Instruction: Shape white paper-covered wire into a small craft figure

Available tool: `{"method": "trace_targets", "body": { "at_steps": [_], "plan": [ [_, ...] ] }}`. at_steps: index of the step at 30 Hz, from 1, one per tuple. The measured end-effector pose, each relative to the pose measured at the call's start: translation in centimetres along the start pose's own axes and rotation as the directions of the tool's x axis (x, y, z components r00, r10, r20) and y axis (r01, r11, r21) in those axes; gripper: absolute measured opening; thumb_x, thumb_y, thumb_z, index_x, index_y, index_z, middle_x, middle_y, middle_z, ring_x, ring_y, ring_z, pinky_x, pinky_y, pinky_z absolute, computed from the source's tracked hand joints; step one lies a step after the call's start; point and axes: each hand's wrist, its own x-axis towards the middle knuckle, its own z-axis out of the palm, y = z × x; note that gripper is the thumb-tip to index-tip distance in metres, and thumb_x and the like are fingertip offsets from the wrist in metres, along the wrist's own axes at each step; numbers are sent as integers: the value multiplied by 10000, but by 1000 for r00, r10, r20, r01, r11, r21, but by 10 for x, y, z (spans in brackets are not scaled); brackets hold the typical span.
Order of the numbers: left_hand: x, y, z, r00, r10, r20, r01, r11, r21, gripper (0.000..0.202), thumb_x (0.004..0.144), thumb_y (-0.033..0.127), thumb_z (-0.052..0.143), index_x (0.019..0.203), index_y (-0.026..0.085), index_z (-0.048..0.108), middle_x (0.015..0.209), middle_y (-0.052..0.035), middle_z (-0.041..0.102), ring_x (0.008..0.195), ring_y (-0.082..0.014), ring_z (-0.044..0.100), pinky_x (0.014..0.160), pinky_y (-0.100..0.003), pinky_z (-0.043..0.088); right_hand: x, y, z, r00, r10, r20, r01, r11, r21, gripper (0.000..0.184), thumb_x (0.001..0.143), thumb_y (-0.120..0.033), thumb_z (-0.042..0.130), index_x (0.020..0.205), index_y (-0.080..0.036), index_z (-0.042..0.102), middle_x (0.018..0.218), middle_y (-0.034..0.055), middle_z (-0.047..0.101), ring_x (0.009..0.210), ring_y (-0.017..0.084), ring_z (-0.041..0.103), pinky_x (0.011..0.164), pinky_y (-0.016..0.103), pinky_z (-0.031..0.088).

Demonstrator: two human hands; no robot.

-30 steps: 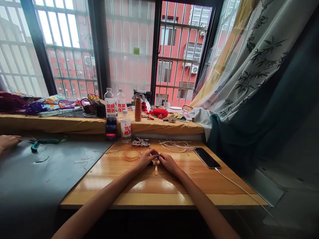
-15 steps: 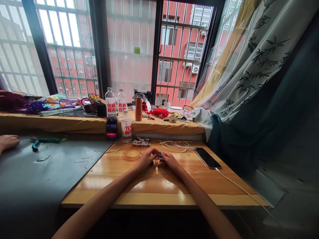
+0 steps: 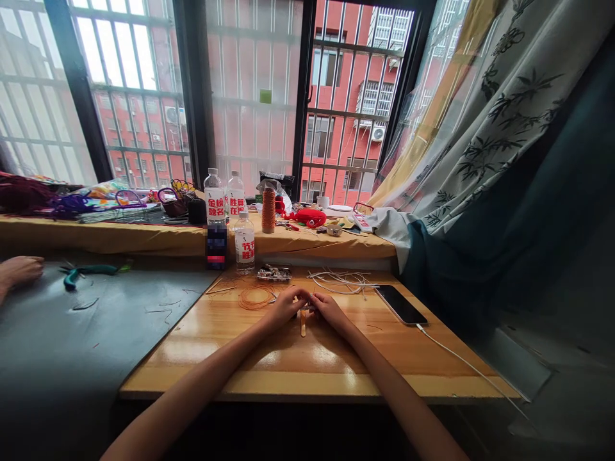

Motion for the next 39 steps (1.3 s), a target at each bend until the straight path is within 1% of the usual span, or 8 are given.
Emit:
{"method": "trace_targets", "body": {
  "at_steps": [8,13,17,20,24,28,33,39],
  "plan": [
    [4,-6,-1,987,-130,92,142,978,-150,200,733,270,478,789,141,620,776,-26,619,745,-147,553,687,-229,410,0,2,-1,999,-18,-44,14,995,-95,380,738,-521,380,630,-163,448,516,-47,424,437,68,396,414,191,313],
    [4,-5,1,980,-165,114,185,962,-202,134,686,180,510,773,137,602,770,-23,615,727,-135,554,679,-227,415,-1,2,0,995,-69,-78,49,969,-242,316,799,-398,344,606,-169,444,492,-41,432,448,83,411,434,198,321],
    [3,-5,3,985,-153,78,167,963,-213,89,672,162,520,747,135,559,727,-12,590,685,-123,540,637,-215,411,-4,-2,1,981,-153,-117,98,921,-378,247,814,-292,364,632,-166,473,588,-11,511,556,101,467,524,211,346],
    [2,-5,5,991,-122,56,129,978,-164,75,679,169,516,749,143,529,705,-1,571,656,-112,522,603,-203,399,-7,-6,1,971,-204,-123,126,877,-463,224,829,-248,349,677,-168,494,634,4,536,594,113,482,566,222,347],
    [0,-5,6,996,-89,-8,89,996,-6,56,699,196,506,728,149,514,686,2,552,634,-112,500,587,-206,385,-11,-9,2,961,-257,-105,161,823,-544,219,837,-235,346,693,-174,500,654,17,537,623,129,484,600,235,342],
    [-2,-6,7,999,-35,-29,37,995,92,98,721,198,491,798,159,538,738,-13,565,650,-119,500,612,-218,388,-14,-10,3,952,-298,-72,201,784,-587,217,843,-240,338,737,-177,515,697,28,548,653,139,493,615,238,343],
    [-1,-8,8,1000,20,-11,-18,988,153,133,749,168,442,771,166,573,761,-22,562,705,-132,502,661,-230,387,-14,-10,4,933,-359,-16,271,735,-622,221,851,-238,323,787,-170,523,727,38,561,652,141,498,610,241,354],
    [1,-8,8,1000,-12,3,12,990,140,160,752,174,437,697,154,585,688,-17,572,640,-125,500,602,-214,381,-14,-9,2,928,-372,-22,270,712,-648,236,855,-252,310,776,-173,518,721,45,558,650,145,496,600,242,344]
  ]
}}
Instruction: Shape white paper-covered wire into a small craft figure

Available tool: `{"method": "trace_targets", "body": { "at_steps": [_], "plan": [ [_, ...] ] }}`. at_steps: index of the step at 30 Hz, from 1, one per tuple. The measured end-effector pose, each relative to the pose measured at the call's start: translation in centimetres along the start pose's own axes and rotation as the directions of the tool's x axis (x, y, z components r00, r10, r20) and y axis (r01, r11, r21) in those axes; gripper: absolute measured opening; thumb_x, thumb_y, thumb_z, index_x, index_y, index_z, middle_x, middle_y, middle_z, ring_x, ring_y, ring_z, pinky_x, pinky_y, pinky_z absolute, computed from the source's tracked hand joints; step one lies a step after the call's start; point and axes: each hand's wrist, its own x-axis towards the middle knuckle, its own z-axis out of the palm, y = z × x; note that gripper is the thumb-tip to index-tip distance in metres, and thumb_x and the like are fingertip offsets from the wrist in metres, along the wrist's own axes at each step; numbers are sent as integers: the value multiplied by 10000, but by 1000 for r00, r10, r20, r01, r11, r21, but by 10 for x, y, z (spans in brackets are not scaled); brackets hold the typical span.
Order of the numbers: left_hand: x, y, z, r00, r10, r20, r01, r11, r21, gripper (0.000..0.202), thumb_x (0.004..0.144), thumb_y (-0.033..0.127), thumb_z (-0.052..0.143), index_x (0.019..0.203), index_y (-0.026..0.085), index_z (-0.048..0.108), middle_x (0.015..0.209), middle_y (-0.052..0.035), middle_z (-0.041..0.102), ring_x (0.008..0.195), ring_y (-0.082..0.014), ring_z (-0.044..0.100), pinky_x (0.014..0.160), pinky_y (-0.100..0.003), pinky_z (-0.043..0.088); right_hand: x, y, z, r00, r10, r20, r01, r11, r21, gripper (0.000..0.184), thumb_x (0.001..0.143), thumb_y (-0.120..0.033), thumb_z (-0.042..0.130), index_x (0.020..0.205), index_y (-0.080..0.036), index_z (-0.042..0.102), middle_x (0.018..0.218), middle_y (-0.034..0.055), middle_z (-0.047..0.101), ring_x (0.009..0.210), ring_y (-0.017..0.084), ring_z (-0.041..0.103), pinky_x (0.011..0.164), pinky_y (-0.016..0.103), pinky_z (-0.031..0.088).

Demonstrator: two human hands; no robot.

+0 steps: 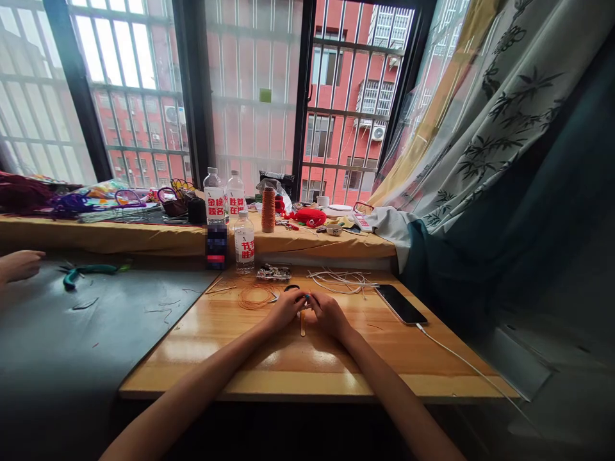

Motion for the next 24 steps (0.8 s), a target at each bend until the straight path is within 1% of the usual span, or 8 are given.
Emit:
{"method": "trace_targets", "body": {
  "at_steps": [5,10,14,17,20,24],
  "plan": [
    [0,6,-7,998,-57,32,61,991,-121,161,740,204,471,787,156,618,735,-17,611,688,-131,547,629,-205,398,1,1,-6,1000,27,-13,-28,998,-50,236,851,-251,315,713,-177,491,666,27,530,600,132,467,562,228,317],
    [-1,8,-9,997,-58,58,66,987,-147,217,757,219,449,851,153,633,751,-30,623,711,-144,556,637,-215,407,3,5,-9,996,72,-59,-73,997,-17,231,842,-245,320,667,-187,460,608,5,499,547,120,441,533,216,308],
    [0,8,-9,997,4,75,6,991,-133,214,759,194,445,852,150,632,777,-43,620,732,-147,550,651,-218,407,3,8,-8,994,72,-78,-73,997,-1,217,830,-229,327,654,-190,448,607,4,500,549,122,444,543,217,311],
    [0,6,-7,996,46,73,-40,996,-84,204,763,169,437,817,148,632,739,-38,602,705,-135,537,642,-209,399,4,9,-8,991,88,-104,-87,996,13,224,827,-233,321,642,-190,441,608,8,504,559,125,453,552,219,314],
    [0,2,-4,995,76,60,-74,997,-22,197,767,142,427,772,134,624,692,-29,567,663,-119,515,620,-200,388,6,11,-11,980,127,-155,-124,992,29,238,829,-248,305,640,-191,437,595,7,496,556,129,451,557,225,312],
    [-1,-2,-1,988,139,63,-141,990,27,182,771,119,423,747,133,603,701,-22,545,651,-105,495,610,-190,381,7,15,-15,949,203,-239,-194,979,60,253,828,-265,290,629,-194,429,586,3,479,551,132,442,561,230,306]
  ]
}}
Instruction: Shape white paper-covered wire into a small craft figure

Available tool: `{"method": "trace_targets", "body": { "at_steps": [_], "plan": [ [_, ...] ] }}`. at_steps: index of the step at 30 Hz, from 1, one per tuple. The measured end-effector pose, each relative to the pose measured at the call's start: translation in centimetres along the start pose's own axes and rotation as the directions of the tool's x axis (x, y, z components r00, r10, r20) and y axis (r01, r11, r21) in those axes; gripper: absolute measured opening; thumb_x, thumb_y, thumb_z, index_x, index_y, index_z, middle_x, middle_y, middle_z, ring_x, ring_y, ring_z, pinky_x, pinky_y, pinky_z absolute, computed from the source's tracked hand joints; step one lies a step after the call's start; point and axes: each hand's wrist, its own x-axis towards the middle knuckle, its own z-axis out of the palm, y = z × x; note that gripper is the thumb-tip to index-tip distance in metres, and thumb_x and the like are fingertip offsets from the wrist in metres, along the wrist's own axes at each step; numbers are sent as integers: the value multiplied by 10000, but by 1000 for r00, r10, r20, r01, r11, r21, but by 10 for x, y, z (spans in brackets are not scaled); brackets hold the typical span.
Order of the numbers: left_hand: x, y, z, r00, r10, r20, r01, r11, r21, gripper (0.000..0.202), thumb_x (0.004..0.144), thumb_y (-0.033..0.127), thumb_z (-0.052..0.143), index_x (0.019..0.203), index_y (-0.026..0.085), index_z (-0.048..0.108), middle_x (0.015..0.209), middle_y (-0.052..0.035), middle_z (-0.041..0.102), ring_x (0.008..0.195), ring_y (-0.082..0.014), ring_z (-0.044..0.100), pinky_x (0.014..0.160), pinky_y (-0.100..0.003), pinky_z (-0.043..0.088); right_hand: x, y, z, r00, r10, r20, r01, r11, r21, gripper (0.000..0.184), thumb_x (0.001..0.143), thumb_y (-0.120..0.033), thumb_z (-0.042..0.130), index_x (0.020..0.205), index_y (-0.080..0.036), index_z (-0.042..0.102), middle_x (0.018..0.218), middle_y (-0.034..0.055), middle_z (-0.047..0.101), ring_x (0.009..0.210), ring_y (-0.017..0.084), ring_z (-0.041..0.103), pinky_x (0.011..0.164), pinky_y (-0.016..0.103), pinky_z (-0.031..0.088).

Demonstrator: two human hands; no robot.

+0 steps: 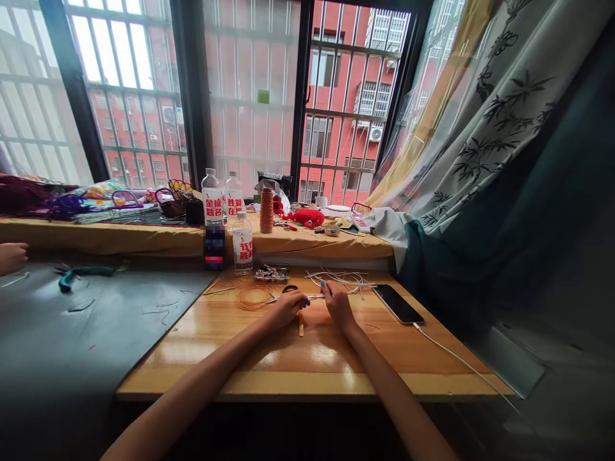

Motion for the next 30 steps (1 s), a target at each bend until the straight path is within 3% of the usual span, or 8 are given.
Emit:
{"method": "trace_targets", "body": {
  "at_steps": [8,18,30],
  "plan": [
    [-2,12,-5,993,100,58,-106,987,118,174,791,139,412,781,143,586,767,-39,550,691,-115,489,644,-206,382,2,7,3,989,123,-76,-115,988,105,251,786,-310,333,588,-195,435,585,-2,470,575,133,443,577,232,307],
    [-6,14,-2,976,162,142,-195,945,261,190,807,163,391,783,151,579,778,-47,528,697,-122,479,649,-217,377,4,19,12,945,327,-11,-299,877,377,318,726,-432,340,578,-181,467,502,-16,499,369,84,392,396,208,285],
    [-4,27,4,977,136,164,-165,970,180,200,780,147,409,685,142,584,692,-21,522,634,-99,460,605,-192,342,4,30,16,886,460,61,-422,742,521,231,644,-357,439,507,-175,474,423,-40,481,334,72,381,362,197,258]
  ]
}}
